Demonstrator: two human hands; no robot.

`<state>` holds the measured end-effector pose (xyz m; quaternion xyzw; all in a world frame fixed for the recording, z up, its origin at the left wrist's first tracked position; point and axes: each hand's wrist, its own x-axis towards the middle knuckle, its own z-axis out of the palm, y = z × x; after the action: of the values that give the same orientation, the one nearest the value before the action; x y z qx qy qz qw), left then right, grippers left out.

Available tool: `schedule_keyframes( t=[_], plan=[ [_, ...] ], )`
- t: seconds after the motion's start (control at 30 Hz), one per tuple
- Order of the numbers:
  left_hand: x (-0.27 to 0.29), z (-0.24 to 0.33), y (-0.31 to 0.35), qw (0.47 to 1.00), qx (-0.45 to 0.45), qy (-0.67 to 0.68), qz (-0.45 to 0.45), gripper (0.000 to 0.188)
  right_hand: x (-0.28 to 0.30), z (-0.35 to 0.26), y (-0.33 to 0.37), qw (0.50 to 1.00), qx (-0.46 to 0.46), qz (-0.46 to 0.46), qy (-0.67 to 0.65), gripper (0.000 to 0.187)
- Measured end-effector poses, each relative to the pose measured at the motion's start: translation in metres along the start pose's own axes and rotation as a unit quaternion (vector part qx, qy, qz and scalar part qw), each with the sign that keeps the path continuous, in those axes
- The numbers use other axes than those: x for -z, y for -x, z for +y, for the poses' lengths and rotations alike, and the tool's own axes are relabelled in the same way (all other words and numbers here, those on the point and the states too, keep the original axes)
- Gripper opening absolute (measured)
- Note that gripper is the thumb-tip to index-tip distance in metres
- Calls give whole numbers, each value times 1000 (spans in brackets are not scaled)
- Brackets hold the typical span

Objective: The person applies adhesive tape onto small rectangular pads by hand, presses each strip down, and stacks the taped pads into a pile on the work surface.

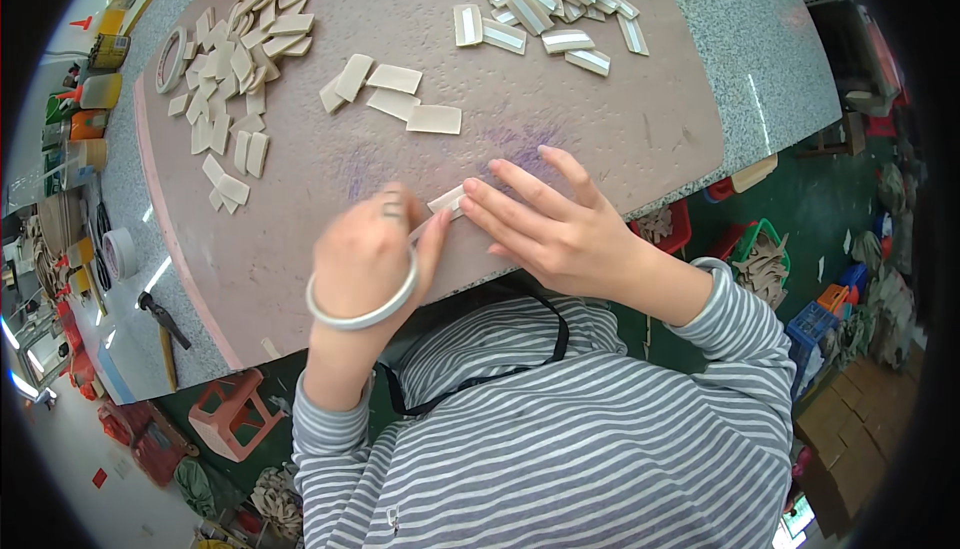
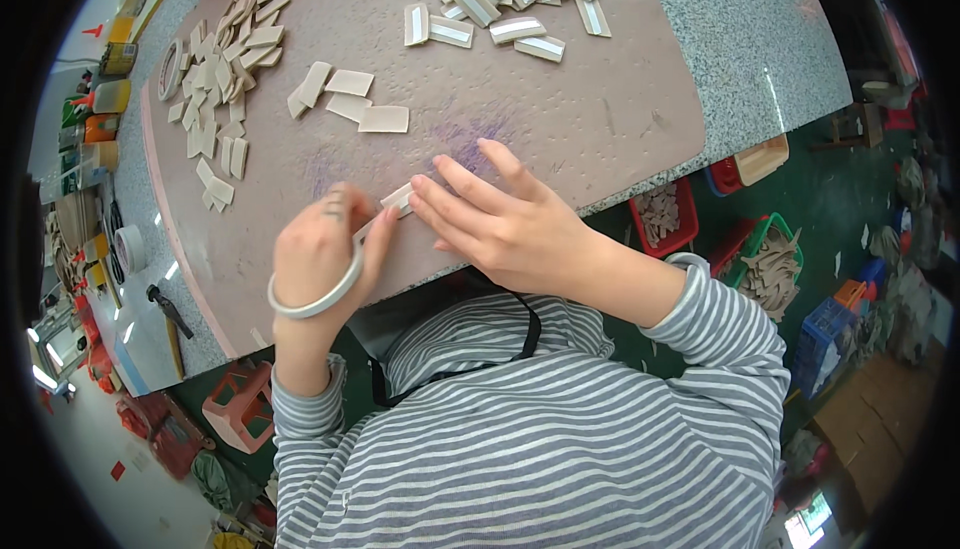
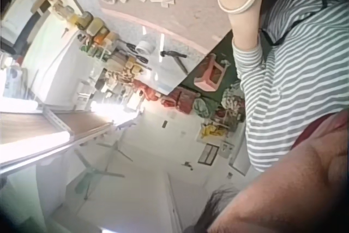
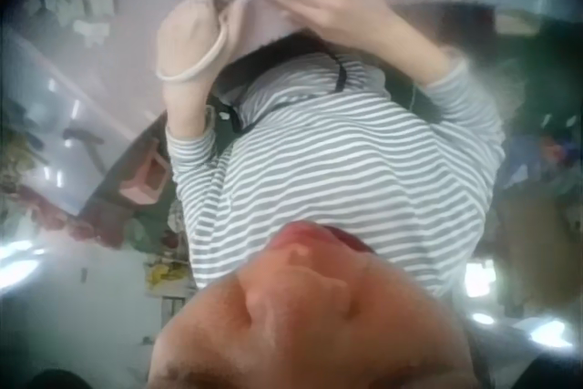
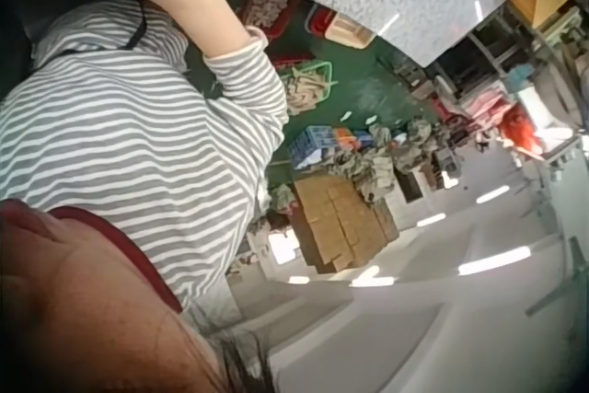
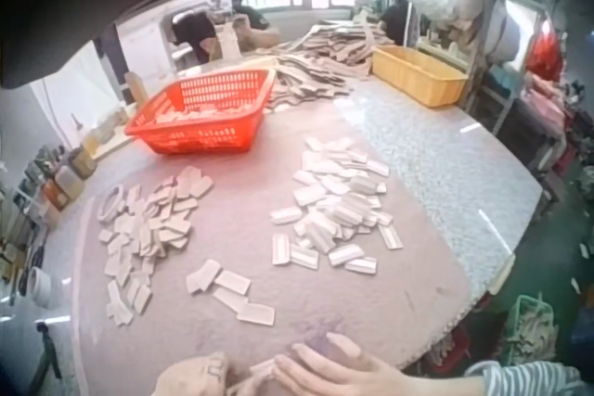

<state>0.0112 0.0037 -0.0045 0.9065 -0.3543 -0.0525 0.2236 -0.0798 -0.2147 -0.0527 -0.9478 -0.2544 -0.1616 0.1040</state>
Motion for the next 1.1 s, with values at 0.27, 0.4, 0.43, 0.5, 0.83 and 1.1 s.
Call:
schedule_keyframes(
  t=[0.27,0.4,0.43,0.5,0.83,1.1],
  plan=[
    [41,5,16,958,-263,101,-61,20,0,9,-27,999,25,-30,-10,40],
    [24,-19,-43,970,-225,64,58,23,-6,51,-50,970,124,-49,-204,26],
    [15,-29,-43,970,-239,-8,30,26,-1,57,-52,970,127,-47,-200,26],
    [-4,-35,-33,963,-257,-76,0,30,18,74,-48,964,72,137,-218,11],
    [-14,33,39,991,-83,84,67,31,-43,54,-113,993,-45,72,-80,31],
    [36,-20,35,965,97,242,31,20,-9,53,-42,983,55,-8,-173,29]
  ],
)
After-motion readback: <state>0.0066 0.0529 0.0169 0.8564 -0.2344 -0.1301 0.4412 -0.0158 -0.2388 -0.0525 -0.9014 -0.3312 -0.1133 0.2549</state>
